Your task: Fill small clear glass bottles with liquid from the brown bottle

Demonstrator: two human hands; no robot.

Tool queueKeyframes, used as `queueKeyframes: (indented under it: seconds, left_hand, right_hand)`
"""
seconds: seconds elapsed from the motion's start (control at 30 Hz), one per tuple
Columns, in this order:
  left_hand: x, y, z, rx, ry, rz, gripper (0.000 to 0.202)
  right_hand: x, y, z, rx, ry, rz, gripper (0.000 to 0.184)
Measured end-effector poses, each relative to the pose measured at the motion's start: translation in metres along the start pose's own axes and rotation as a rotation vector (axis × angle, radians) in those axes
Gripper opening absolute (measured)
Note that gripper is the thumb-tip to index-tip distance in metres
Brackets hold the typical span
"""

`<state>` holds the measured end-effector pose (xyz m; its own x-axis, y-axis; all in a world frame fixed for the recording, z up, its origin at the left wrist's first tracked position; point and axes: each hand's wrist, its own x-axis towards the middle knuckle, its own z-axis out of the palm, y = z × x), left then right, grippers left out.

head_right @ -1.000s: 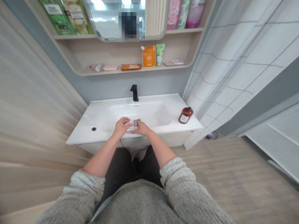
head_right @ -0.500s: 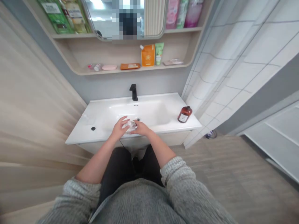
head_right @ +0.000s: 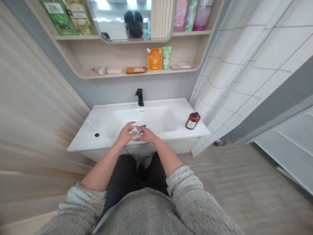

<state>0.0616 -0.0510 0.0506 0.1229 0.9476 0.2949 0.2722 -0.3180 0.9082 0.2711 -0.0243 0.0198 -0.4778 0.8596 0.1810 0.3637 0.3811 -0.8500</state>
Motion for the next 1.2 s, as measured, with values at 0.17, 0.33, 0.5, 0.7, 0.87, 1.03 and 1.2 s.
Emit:
queueKeyframes:
  seconds: [0.17, 0.33, 0.5, 0.7, 0.87, 1.03, 1.2]
  left_hand:
    - [0.0, -0.002, -0.001, -0.033, 0.083, 0.006, 0.075]
    - [-0.001, -0.004, -0.003, -0.121, -0.011, 0.027, 0.079]
    - [-0.001, -0.008, -0.004, -0.076, 0.067, 0.007, 0.086]
    - [-0.001, -0.007, -0.007, -0.15, -0.021, -0.003, 0.086]
    - [-0.003, -0.011, -0.016, -0.147, 0.089, -0.015, 0.087]
    - [-0.002, -0.007, -0.018, -0.123, 0.06, -0.014, 0.089]
    - [0.002, -0.001, -0.015, -0.058, 0.074, 0.032, 0.082]
  right_hand:
    - [0.001, -0.003, -0.002, 0.02, -0.025, -0.003, 0.066]
    - [0.001, -0.004, -0.002, 0.043, -0.029, 0.029, 0.073]
    - [0.001, -0.003, -0.002, 0.06, -0.024, 0.029, 0.071]
    - [0.001, -0.004, -0.002, 0.037, -0.015, 0.031, 0.07]
    - [0.002, -0.005, -0.002, 0.046, -0.022, 0.041, 0.07]
    - [0.001, -0.009, -0.003, 0.041, -0.005, 0.048, 0.072]
    - [0.001, -0.009, -0.004, 0.035, -0.006, 0.042, 0.07]
